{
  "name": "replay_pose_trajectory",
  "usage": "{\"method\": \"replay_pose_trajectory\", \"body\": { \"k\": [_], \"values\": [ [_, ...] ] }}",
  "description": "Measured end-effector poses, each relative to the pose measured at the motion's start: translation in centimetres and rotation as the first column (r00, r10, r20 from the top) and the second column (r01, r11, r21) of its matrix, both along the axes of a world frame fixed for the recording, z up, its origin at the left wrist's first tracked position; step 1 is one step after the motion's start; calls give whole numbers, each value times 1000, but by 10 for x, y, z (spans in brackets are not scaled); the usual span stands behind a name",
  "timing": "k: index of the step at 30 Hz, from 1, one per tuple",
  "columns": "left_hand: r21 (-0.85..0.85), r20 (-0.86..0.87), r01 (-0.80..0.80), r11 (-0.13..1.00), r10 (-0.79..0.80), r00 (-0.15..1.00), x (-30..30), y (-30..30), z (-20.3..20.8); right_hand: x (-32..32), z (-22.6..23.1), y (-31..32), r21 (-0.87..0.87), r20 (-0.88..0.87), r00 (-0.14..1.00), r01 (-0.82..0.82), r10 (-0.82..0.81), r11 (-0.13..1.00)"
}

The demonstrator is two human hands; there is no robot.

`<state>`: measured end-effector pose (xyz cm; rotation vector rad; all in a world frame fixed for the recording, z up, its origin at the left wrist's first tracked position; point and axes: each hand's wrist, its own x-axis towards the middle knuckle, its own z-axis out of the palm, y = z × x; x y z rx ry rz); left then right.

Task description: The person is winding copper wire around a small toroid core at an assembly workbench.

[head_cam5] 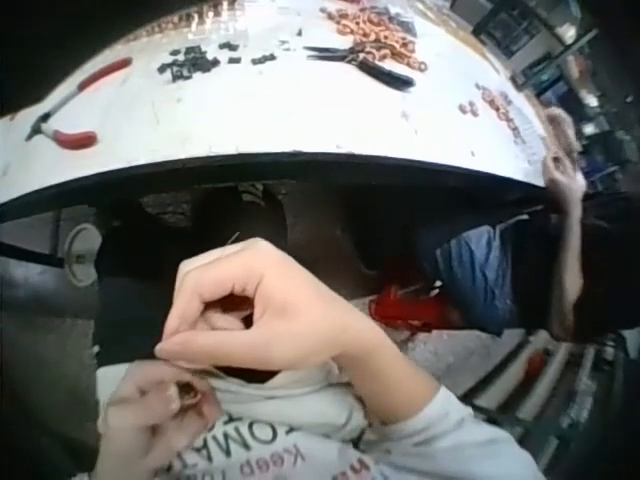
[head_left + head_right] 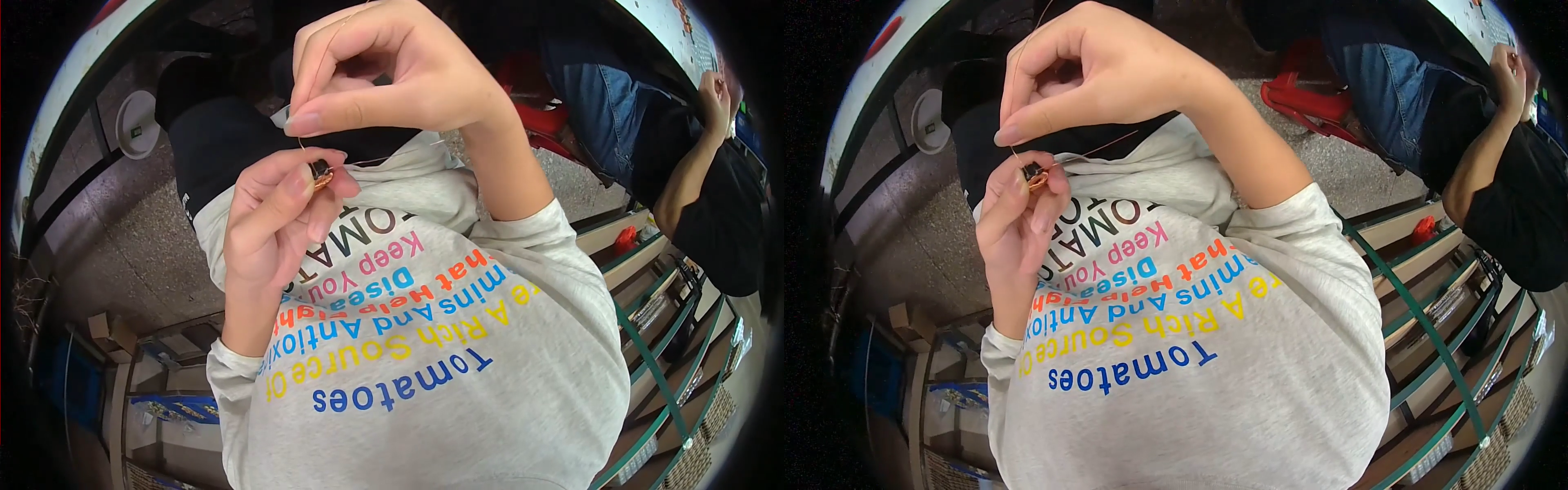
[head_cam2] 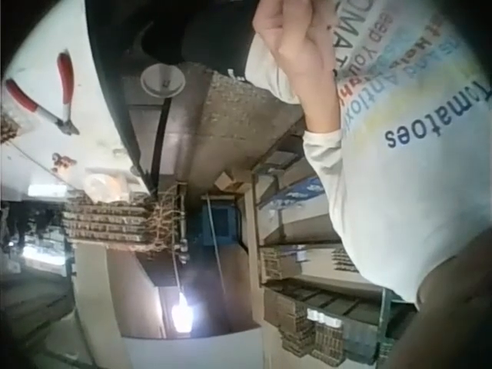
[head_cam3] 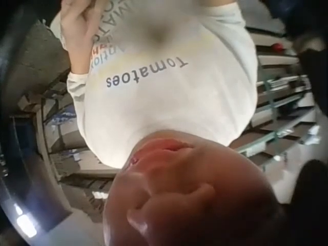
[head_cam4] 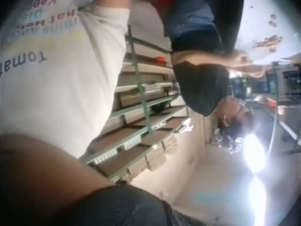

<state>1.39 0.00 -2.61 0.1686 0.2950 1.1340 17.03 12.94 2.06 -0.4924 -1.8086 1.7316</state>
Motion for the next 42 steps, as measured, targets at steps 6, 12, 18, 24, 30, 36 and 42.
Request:
{"method": "replay_pose_trajectory", "body": {
  "k": [6, 12, 18, 24, 30, 36, 42],
  "values": [
    [-191, -95, 51, 980, -70, 993, 8, 2, -6, 1, 14, 0, 285, 195, 981, -72, 16, 956],
    [-364, -85, -171, 915, 150, 985, -4, 1, -11, -18, 34, -32, 857, 347, 882, -159, -319, 491],
    [-220, 51, -177, 959, 193, 980, -19, 7, -8, -11, 14, -38, 799, 159, 886, 144, -435, 584],
    [-67, 45, -121, 990, 124, 991, -22, -5, -10, -7, 20, -18, 624, 161, 971, 40, -179, 780],
    [-21, -71, -64, 998, 63, 996, -15, -13, -9, -4, 9, 5, 388, 182, 982, -113, 45, 914],
    [-43, -24, 42, 998, -43, 999, -6, -16, -13, -6, -5, 5, 24, 172, 962, -221, 214, 975],
    [-247, 169, 149, 957, -108, 980, 3, -17, -11, -16, -24, 7, -186, -27, 936, -349, 350, 919]
  ]
}}
